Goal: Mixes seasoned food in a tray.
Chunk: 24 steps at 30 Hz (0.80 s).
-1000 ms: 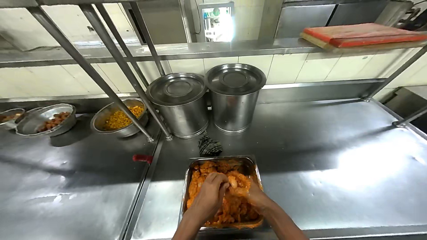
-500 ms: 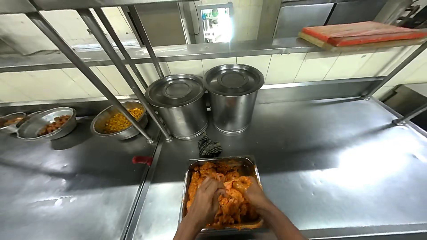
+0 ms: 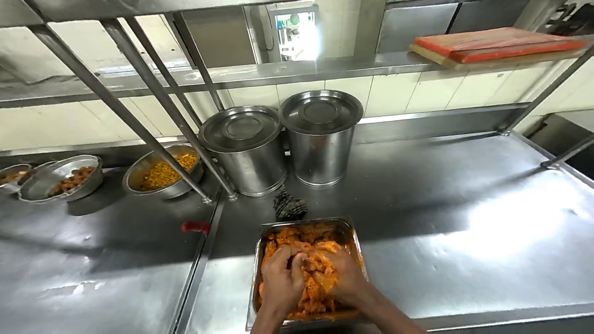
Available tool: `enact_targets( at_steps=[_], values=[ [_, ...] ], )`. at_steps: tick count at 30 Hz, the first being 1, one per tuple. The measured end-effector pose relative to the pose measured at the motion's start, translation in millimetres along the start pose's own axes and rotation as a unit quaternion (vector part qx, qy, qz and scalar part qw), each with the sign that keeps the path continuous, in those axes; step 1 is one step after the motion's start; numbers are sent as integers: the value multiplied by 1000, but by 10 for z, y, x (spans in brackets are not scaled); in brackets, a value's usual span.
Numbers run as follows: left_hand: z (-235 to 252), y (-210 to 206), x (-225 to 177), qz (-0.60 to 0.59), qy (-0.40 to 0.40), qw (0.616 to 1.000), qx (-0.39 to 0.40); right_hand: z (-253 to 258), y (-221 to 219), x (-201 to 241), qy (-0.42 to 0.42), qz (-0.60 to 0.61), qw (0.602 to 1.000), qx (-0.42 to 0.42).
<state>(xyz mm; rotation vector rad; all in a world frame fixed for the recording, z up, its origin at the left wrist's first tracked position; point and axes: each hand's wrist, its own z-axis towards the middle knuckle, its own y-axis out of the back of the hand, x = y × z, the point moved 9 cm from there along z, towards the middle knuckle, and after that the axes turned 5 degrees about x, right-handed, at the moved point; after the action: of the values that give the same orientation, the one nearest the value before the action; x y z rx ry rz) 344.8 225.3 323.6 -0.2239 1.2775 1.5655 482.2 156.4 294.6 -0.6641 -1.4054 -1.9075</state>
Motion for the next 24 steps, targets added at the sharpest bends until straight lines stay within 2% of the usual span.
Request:
enact_targets(
  at_steps=[2, 3, 5, 9, 11, 13, 14, 16, 18, 21, 24],
  values=[
    [47, 20, -35, 1, 78, 997, -1, -112, 14, 95, 91, -83, 986, -110],
    [57, 33, -28, -3, 119, 993, 6, -171, -7, 141, 123, -114, 977, -131],
    [71, 27, 11, -18, 173, 984, 23, -219, -47, 239, 160, -167, 965, -126],
    [63, -19, 125, -36, 217, 974, 56, -287, -118, 218, 231, -238, 939, -95],
    [15, -75, 220, -41, 235, 969, 70, -321, -168, 116, 247, -255, 934, -41],
    [-25, -120, 288, -59, 245, 966, 63, -341, -187, 44, 222, -233, 946, 31],
    [-35, -122, 302, -67, 246, 965, 55, -358, -158, 11, 193, -188, 962, 41],
    [-25, -111, 284, -61, 235, 969, 50, -336, -30, -94, 114, -64, 991, -32],
    [-23, -118, 200, -50, 216, 973, 69, -170, 45, -162, 29, 23, 996, -75],
    [-22, -146, -68, -29, 150, 984, 89, 101, -61, -160, -64, 44, 996, 34],
    [-61, -165, -348, -2, 33, 998, 53, 220, -126, -22, -97, -29, 988, 116]
  ],
)
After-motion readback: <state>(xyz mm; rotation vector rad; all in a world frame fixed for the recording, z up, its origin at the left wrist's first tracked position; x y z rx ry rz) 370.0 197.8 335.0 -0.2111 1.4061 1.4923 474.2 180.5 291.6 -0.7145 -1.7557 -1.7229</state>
